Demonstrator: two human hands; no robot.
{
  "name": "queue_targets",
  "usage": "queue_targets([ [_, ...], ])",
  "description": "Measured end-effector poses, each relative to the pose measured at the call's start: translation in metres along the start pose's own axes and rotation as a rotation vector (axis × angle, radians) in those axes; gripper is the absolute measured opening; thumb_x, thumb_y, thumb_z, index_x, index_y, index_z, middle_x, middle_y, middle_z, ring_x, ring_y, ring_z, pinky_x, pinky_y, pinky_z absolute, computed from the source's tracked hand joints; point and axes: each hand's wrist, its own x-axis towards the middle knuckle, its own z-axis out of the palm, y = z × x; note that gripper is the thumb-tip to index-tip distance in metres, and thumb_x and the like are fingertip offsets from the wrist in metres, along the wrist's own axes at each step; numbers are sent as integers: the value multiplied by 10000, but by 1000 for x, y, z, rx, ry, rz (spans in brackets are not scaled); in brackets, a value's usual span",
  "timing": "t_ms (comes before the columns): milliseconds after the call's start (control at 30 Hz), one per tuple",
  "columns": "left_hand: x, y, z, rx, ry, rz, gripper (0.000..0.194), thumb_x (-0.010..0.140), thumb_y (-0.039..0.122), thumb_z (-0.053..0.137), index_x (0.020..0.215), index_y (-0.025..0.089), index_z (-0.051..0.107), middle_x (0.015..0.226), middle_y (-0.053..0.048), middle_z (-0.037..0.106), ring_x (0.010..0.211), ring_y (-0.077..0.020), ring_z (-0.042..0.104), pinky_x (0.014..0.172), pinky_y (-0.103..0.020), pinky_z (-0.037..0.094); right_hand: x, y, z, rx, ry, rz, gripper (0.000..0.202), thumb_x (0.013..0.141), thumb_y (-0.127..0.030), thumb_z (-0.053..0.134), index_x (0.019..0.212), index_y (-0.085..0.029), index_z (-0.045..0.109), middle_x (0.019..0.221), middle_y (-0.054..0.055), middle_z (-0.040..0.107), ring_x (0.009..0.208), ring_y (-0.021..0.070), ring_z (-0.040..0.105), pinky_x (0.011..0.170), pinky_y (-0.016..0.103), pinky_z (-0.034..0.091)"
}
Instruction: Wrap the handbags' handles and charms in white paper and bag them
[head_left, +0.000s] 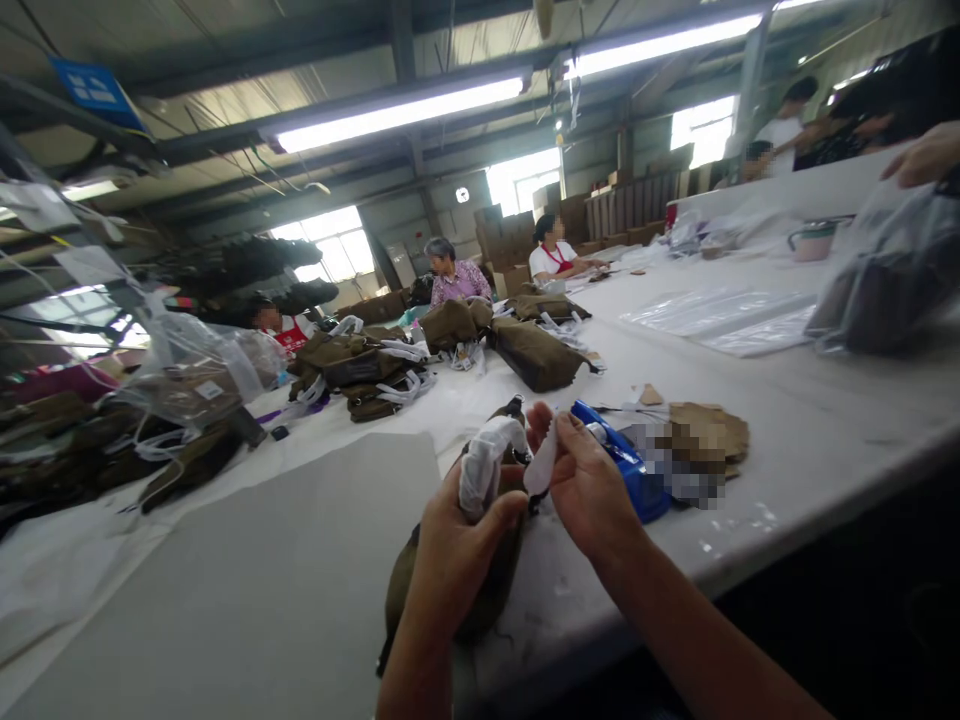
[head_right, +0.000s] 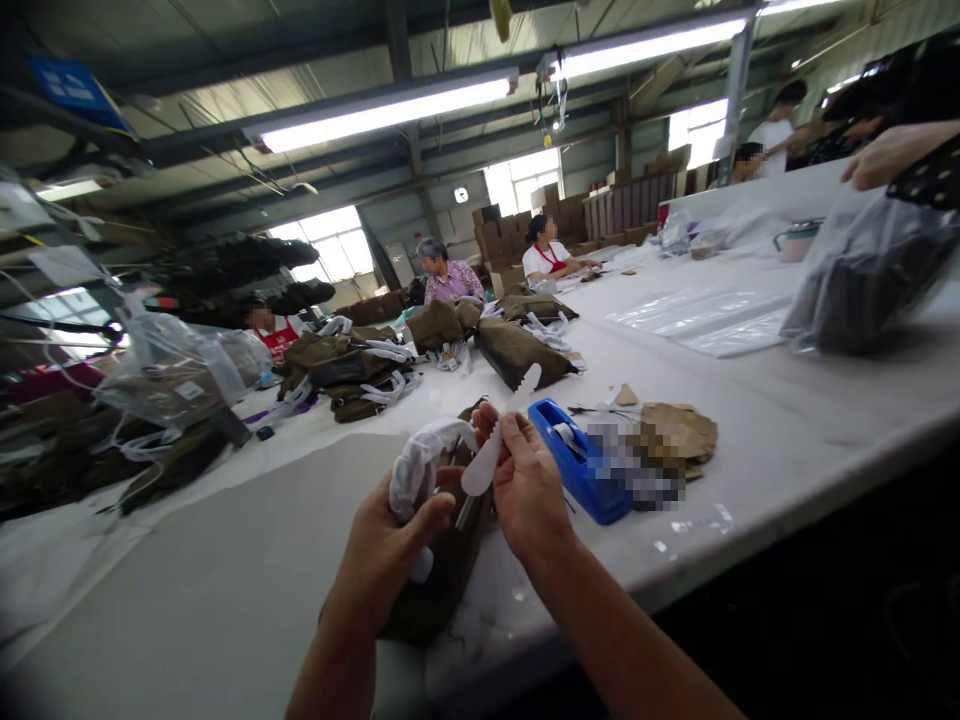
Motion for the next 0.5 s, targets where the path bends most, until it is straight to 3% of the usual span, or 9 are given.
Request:
queue_targets([
  [67,-1,-3,4,-1,4,2,434,759,474,816,1056,165,748,759,-22,721,654,-157,626,619,-235,494,-7,4,3,22,-29,38,315,755,-284,864,968,-210,643,1070,24,765,1026,173,728,966,325,587],
  [167,-2,-11,5,-1,113,2,378,770,451,808,990,148,760,759,-22,726,669,-162,634,643,-246,509,-17,-3,-1,17,-163,89,293,759,-343,868,955,-229,682,1037,8,768,1027,181,719,996,348,567],
  [267,-3,-18,2,22,191,13,349,774,458,800,916,139,776,719,-13,715,653,-155,626,638,-245,504,-23,-20,-15,-19,-322,141,331,790,-515,807,724,-211,694,831,12,748,1030,204,706,1009,340,552],
  [367,-4,-20,0,67,166,50,305,791,432,789,915,154,784,813,-29,760,745,-179,672,713,-258,522,-25,-34,-29,-179,-340,265,529,834,-612,716,544,-185,600,767,59,721,999,232,703,869,309,598],
  [500,-5,-20,-2,239,106,165,238,855,395,737,912,168,784,810,-31,762,756,-188,684,714,-271,521,-25,-47,-39,-448,-386,399,431,839,-606,708,914,-182,731,1163,106,716,1061,267,688,667,308,630],
])
